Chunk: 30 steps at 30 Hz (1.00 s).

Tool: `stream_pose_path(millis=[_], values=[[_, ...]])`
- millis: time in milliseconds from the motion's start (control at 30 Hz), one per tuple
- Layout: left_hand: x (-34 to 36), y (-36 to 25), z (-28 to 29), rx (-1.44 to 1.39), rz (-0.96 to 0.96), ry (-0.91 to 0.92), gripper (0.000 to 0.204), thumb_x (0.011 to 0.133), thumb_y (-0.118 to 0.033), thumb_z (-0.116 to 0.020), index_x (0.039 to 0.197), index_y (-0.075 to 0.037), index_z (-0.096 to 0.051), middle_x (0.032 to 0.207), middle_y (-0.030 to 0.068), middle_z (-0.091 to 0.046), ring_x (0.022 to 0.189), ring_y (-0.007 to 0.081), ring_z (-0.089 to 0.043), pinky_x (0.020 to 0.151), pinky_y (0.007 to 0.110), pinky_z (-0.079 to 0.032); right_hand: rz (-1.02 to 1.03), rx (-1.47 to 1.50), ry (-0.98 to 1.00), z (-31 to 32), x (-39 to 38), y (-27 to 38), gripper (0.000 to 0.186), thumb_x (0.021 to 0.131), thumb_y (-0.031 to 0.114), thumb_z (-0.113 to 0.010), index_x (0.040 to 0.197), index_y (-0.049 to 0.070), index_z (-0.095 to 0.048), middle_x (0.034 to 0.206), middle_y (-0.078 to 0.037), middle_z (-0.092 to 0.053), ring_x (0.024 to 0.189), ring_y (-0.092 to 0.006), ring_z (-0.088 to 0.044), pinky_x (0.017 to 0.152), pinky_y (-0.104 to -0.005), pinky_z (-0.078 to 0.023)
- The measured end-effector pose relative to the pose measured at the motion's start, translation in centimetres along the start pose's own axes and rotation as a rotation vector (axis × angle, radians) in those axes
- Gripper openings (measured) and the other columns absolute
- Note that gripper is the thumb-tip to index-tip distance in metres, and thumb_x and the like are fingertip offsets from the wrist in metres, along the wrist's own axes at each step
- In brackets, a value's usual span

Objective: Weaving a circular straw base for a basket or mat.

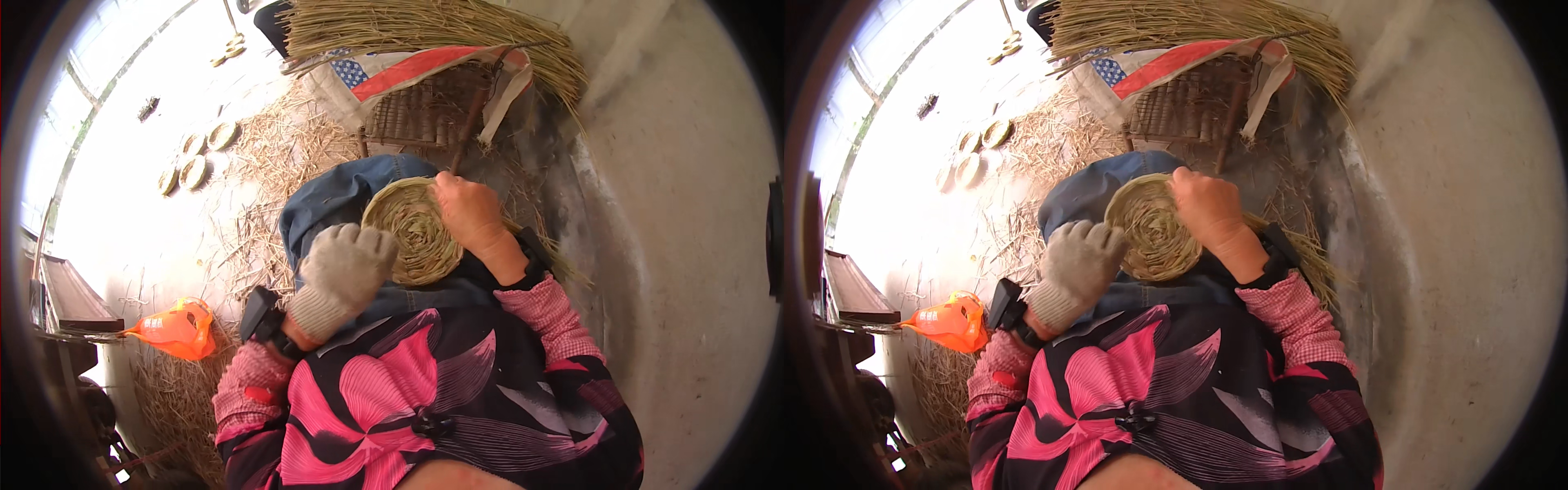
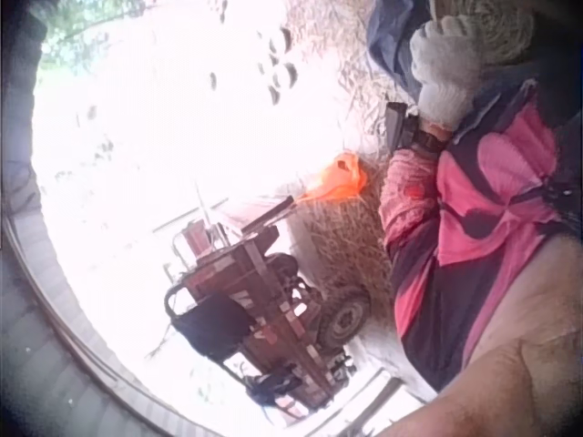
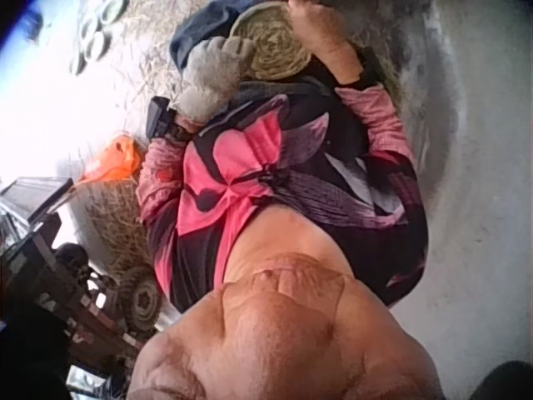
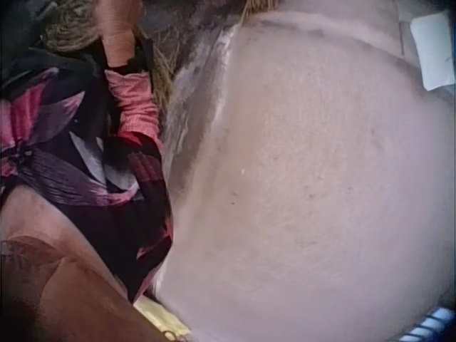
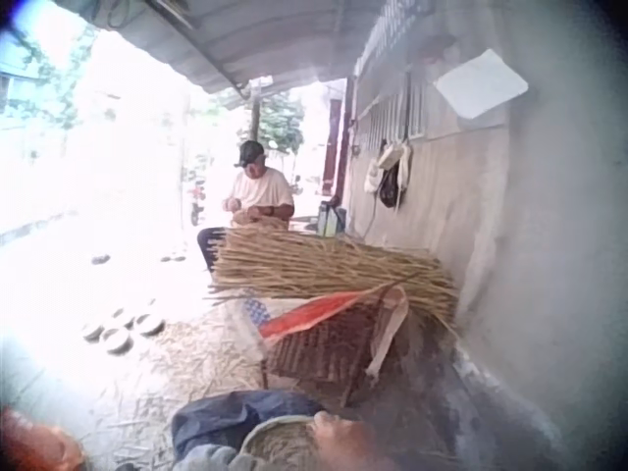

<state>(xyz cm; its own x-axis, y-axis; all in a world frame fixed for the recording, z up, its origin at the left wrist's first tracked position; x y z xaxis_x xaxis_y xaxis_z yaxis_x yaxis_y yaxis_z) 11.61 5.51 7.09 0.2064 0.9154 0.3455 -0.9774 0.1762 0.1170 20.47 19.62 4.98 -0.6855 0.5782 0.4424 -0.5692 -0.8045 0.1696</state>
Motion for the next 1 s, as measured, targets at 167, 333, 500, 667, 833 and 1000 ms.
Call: stream_pose_path(millis=[167, 333, 500, 667, 833, 1000], values=[[3.3, 1.3, 0.0, -0.049, 0.128, 0.034, 0.021, 0.086, -0.025, -0.068, 0.1, -0.009, -0.067, 0.1, 0.0104, -0.068, 0.086, 0.0314, -0.066, 0.074, 0.043, -0.053, 0.21, 0.012, -0.146, 1.7, 0.0, 3.9, 0.018, 0.092, 0.024, -0.065, 0.089, 0.011, -0.053, 0.075, -0.008, -0.062, 0.065, -0.0304, -0.068, 0.056, -0.0425, -0.054], [-1.9, 8.2, 6.8, -0.894, 0.354, -0.568, 0.024, 0.094, -0.013, -0.064, 0.116, -0.002, -0.066, 0.101, 0.0107, -0.067, 0.096, 0.0208, -0.068, 0.079, 0.037, -0.055, 0.41, 0.084, -0.325, 5.2, -0.7, 3.2, 0.019, 0.091, 0.021, -0.067, 0.088, 0.011, -0.051, 0.071, -0.006, -0.051, 0.06, -0.0257, -0.062, 0.051, -0.0386, -0.049], [-0.7, 9.2, 1.6, -1.188, 0.296, -0.246, 0.039, 0.1, -0.017, -0.062, 0.135, 0.0, -0.061, 0.125, 0.0134, -0.064, 0.113, 0.0188, -0.062, 0.098, 0.033, -0.05, 0.491, 0.132, -0.343, 5.1, -0.9, 4.5, 0.019, 0.091, 0.021, -0.068, 0.089, 0.01, -0.052, 0.072, -0.006, -0.048, 0.059, -0.0247, -0.059, 0.051, -0.0378, -0.047], [-0.8, 8.3, -3.3, -1.409, 0.404, 0.163, 0.026, 0.101, -0.018, -0.061, 0.117, 0.0, -0.069, 0.105, 0.0069, -0.071, 0.094, 0.0145, -0.065, 0.085, 0.03, -0.052, 0.507, 0.123, -0.308, 5.2, -0.3, 5.2, 0.018, 0.091, 0.019, -0.067, 0.088, 0.01, -0.051, 0.071, -0.006, -0.048, 0.059, -0.0244, -0.059, 0.051, -0.0377, -0.048], [0.3, 9.5, -1.8, -1.145, 0.351, -0.057, 0.024, 0.099, -0.02, -0.061, 0.109, 0.0, -0.07, 0.091, 0.01, -0.07, 0.086, 0.017, -0.068, 0.079, 0.031, -0.053, 0.522, 0.064, -0.221, 4.1, 0.3, 6.2, 0.016, 0.086, 0.016, -0.065, 0.086, 0.012, -0.05, 0.07, -0.005, -0.051, 0.06, -0.0239, -0.061, 0.051, -0.0373, -0.049], [2.7, 8.6, -1.2, -0.783, 0.205, -0.107, 0.023, 0.096, -0.026, -0.064, 0.106, -0.006, -0.07, 0.09, 0.0159, -0.071, 0.085, 0.0313, -0.071, 0.074, 0.038, -0.054, 0.505, 0.003, -0.126, 2.5, 0.9, 6.8, 0.013, 0.086, 0.016, -0.063, 0.087, 0.013, -0.051, 0.071, -0.004, -0.054, 0.062, -0.024, -0.064, 0.052, -0.0373, -0.052]])
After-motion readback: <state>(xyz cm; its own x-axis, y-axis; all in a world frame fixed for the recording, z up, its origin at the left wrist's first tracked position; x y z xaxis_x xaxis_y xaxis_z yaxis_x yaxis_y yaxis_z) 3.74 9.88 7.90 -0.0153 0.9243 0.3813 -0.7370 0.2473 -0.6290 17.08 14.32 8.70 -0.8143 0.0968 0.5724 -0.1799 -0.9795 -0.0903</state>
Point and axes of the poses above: each hand's wrist, its own x-axis towards the middle knuckle, its own z-axis out of the back of the hand, y = z × x, the point moved 9 cm from there along x, towards the middle knuckle
